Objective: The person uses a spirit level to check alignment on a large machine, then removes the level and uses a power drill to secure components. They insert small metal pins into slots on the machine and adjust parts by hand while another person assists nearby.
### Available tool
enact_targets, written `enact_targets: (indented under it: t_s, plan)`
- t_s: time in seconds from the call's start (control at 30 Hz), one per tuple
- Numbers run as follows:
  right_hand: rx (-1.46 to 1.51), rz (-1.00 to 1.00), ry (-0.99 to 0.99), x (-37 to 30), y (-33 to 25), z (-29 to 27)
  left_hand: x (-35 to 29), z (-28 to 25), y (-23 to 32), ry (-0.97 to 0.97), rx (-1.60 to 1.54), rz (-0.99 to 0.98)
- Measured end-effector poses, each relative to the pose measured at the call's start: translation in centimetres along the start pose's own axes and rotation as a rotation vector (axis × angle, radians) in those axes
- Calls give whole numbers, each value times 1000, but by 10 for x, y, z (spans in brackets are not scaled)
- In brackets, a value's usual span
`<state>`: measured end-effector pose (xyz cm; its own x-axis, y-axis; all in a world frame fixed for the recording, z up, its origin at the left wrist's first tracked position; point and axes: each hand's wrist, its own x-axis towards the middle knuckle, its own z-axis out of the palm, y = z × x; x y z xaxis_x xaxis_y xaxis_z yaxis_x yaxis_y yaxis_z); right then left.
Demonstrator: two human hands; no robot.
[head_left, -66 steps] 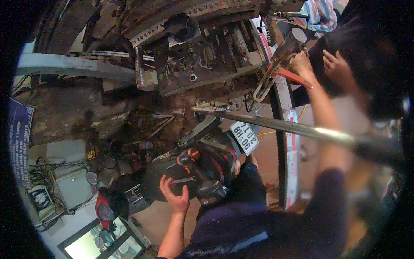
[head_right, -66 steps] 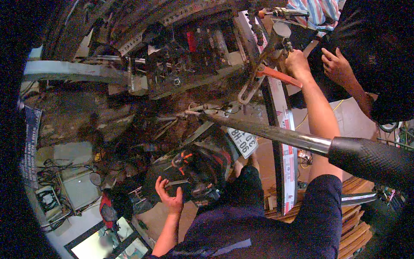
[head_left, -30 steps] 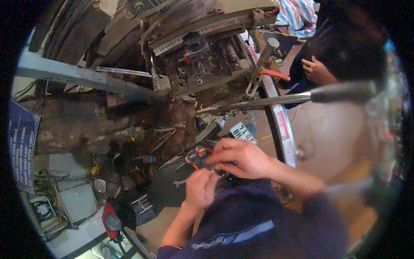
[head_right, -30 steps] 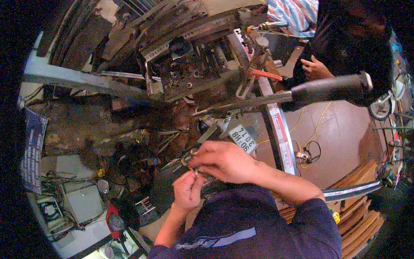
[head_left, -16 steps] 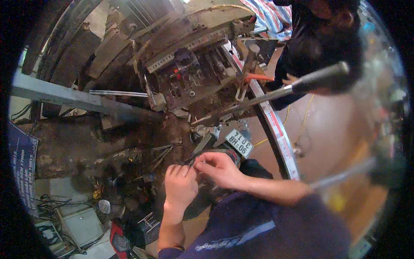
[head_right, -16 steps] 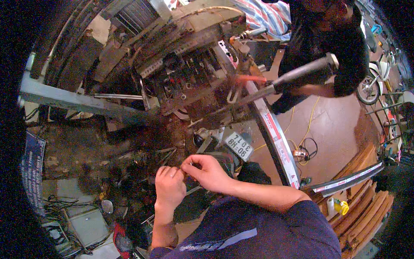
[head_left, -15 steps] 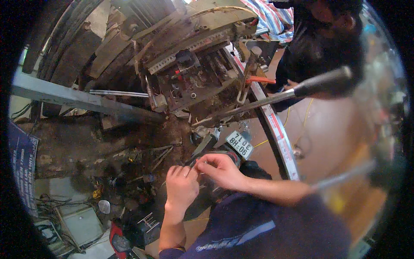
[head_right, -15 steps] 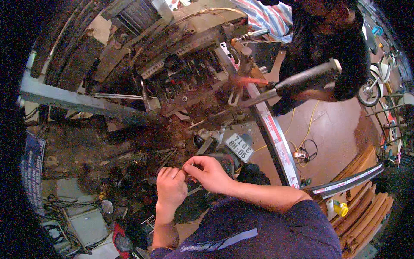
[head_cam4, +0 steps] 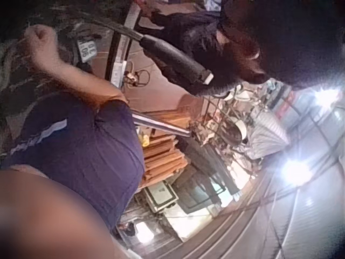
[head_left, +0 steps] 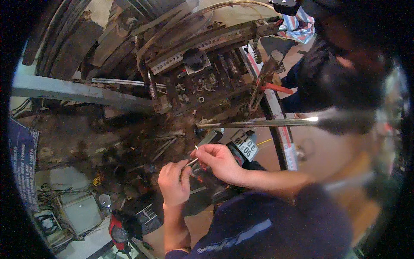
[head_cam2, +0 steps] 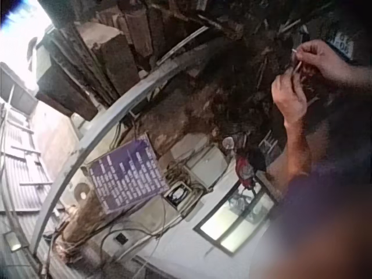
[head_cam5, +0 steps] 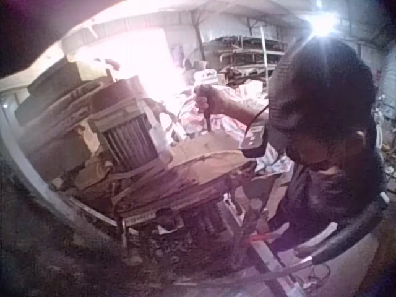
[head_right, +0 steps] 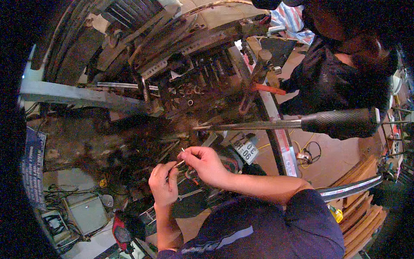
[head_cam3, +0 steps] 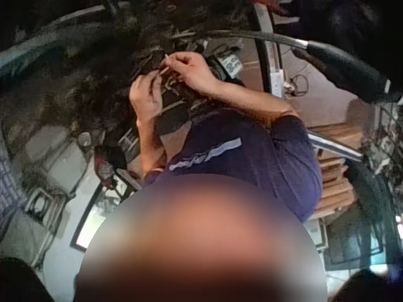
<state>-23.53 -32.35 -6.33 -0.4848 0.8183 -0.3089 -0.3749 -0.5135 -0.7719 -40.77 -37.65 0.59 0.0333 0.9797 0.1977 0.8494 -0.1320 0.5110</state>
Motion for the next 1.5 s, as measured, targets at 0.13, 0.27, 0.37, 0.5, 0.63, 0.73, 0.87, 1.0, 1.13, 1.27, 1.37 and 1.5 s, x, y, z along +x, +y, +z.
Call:
enact_targets:
  t_s: [0.13,0.27,0.37,0.5,0.63,0.73,0.87,1.0,1.13,1.27,1.37,1.5]
  plan:
    - [218,-7,38,16,-18,6,23,0,8,82,-86,-127]
    - [301,-98,197,47,-42,7,74,9,10,198,-61,-53]
    - [416,-151,257,73,-61,-1,111,15,13,203,-131,-32]
    - [528,-225,348,91,-76,-7,146,23,21,182,-143,-15]
    - [554,-236,357,97,-79,-9,156,26,27,206,-86,40]
    - [562,-216,346,101,-76,-7,156,26,24,236,-59,74]
    - [609,-188,325,107,-76,0,157,24,18,253,-55,51]
    - [601,-204,346,107,-81,3,160,25,17,253,-69,34]
    - [621,-178,350,100,-85,2,160,28,21,259,-150,60]
    - [621,-185,341,103,-85,0,166,28,22,271,-139,88]
    - [669,-180,328,105,-82,-2,168,30,25,264,-146,93]
    - [697,-208,293,104,-77,-7,165,30,32,228,-150,134]
